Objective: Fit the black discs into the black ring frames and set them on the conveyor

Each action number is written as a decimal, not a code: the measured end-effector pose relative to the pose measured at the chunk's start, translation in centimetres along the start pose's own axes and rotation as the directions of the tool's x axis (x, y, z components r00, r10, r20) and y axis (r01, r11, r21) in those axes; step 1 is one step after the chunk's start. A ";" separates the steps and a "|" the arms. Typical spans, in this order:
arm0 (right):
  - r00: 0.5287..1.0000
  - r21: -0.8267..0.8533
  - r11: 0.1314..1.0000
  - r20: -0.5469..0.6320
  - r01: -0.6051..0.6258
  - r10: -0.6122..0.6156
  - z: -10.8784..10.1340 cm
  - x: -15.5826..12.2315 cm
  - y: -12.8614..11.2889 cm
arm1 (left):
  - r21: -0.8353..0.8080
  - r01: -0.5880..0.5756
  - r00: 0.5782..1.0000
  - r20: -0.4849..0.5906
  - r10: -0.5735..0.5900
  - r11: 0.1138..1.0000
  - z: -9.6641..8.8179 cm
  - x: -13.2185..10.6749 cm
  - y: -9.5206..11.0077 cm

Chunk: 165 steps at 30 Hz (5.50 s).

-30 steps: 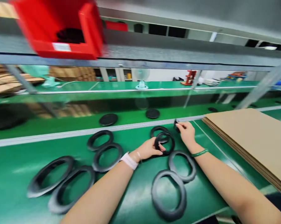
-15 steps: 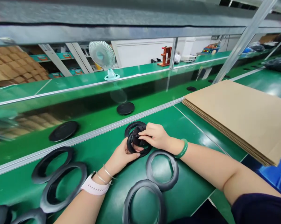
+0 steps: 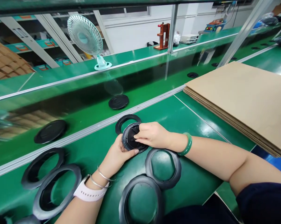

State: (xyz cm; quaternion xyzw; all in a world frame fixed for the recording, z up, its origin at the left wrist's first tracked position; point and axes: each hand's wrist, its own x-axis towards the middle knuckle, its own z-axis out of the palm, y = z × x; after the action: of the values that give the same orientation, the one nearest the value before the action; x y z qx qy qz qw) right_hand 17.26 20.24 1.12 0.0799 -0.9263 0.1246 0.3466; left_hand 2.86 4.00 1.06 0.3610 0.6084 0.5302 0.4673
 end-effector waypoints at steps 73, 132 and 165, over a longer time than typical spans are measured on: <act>0.897 -0.174 0.981 0.416 -0.082 0.148 -2.3 1.7 -2.2 | 0.182 -0.049 0.997 -0.050 0.058 0.982 1.4 -0.6 0.0; 0.646 0.687 -0.152 0.722 -0.710 0.248 -1.3 0.4 3.0 | 0.239 -0.219 0.962 -0.108 0.250 0.946 -0.2 -0.3 -0.1; 0.641 0.676 -0.192 0.736 -0.711 0.216 -1.0 0.1 3.6 | 0.257 -0.174 0.960 -0.173 0.222 0.950 -0.4 -0.4 0.5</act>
State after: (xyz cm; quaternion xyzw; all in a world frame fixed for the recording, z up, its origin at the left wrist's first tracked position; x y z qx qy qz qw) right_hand 16.94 23.95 1.28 -0.0486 -0.5741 0.8150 -0.0613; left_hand 2.55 3.56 1.63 0.4193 0.6722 0.5308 0.3011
